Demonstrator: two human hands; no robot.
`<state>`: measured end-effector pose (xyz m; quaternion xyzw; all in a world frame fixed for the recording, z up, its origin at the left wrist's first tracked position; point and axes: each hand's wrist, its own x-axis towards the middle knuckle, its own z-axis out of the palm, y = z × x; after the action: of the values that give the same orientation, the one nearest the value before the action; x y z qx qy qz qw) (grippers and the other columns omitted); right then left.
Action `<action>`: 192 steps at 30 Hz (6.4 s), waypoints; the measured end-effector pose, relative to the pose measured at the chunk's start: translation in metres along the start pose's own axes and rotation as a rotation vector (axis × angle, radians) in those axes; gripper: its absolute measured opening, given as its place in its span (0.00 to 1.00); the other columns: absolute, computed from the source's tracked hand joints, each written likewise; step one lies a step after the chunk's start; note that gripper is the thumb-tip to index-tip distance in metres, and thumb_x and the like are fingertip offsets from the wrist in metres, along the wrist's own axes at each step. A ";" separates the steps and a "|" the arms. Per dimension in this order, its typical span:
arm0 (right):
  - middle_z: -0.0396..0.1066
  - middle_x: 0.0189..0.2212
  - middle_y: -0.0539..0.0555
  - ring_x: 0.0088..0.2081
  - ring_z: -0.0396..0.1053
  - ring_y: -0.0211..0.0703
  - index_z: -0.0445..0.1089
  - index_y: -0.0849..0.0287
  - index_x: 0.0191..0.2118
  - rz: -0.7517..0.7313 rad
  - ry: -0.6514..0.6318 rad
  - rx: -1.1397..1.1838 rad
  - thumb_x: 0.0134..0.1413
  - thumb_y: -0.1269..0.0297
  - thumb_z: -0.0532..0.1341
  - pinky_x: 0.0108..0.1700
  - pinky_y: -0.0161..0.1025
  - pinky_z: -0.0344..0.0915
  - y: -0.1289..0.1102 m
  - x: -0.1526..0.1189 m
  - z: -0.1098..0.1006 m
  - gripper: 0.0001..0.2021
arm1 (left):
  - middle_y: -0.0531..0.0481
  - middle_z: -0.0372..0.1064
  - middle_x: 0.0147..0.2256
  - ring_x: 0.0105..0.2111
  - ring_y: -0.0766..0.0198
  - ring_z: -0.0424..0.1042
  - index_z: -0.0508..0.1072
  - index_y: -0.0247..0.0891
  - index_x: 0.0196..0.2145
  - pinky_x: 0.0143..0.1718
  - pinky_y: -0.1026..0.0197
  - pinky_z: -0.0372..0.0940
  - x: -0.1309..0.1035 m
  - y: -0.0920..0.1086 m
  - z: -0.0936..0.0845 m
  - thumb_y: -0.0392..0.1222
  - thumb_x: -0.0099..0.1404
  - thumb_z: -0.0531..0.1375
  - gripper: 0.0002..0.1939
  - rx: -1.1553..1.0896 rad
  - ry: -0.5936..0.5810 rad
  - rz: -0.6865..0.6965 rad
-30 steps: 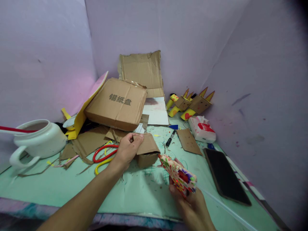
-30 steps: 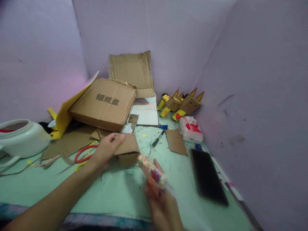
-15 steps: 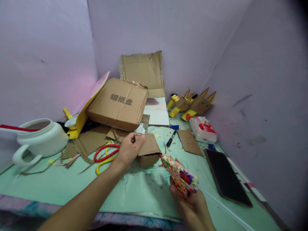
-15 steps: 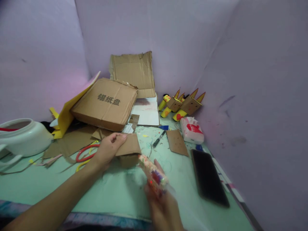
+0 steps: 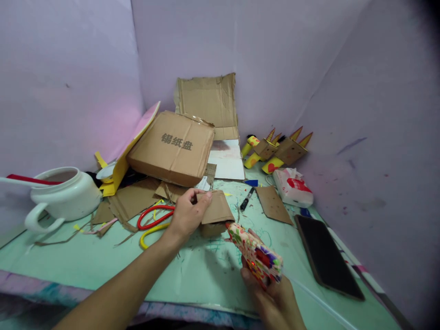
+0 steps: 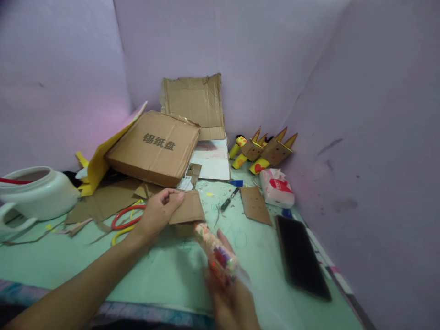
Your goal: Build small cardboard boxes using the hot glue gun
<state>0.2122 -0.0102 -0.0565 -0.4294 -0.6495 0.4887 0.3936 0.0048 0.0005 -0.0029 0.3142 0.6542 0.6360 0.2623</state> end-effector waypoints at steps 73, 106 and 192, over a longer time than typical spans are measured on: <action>0.77 0.43 0.57 0.45 0.74 0.55 0.74 0.56 0.47 0.004 0.007 -0.062 0.49 0.55 0.63 0.49 0.46 0.70 0.015 -0.007 -0.002 0.19 | 0.51 0.68 0.26 0.28 0.63 0.65 0.71 0.34 0.31 0.26 0.65 0.59 -0.002 -0.004 0.000 0.53 0.51 0.61 0.17 0.012 -0.039 0.007; 0.68 0.15 0.51 0.25 0.68 0.47 0.75 0.59 0.22 0.209 0.053 -0.368 0.38 0.52 0.66 0.24 0.36 0.55 -0.014 0.112 -0.038 0.14 | 0.51 0.68 0.26 0.26 0.65 0.63 0.71 0.33 0.32 0.26 0.66 0.56 -0.005 -0.006 0.002 0.58 0.46 0.66 0.24 -0.015 -0.194 -0.165; 0.72 0.48 0.59 0.50 0.69 0.54 0.69 0.58 0.47 0.148 -0.421 0.254 0.36 0.57 0.71 0.52 0.52 0.64 -0.026 0.086 0.015 0.28 | 0.41 0.73 0.37 0.41 0.57 0.70 0.71 0.34 0.41 0.43 0.52 0.69 -0.032 -0.015 -0.040 0.23 0.59 0.52 0.15 0.609 -0.468 1.263</action>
<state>0.1665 0.0627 -0.0269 -0.3118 -0.6172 0.6725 0.2637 -0.0046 -0.0498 -0.0178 0.8171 0.4233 0.3725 -0.1200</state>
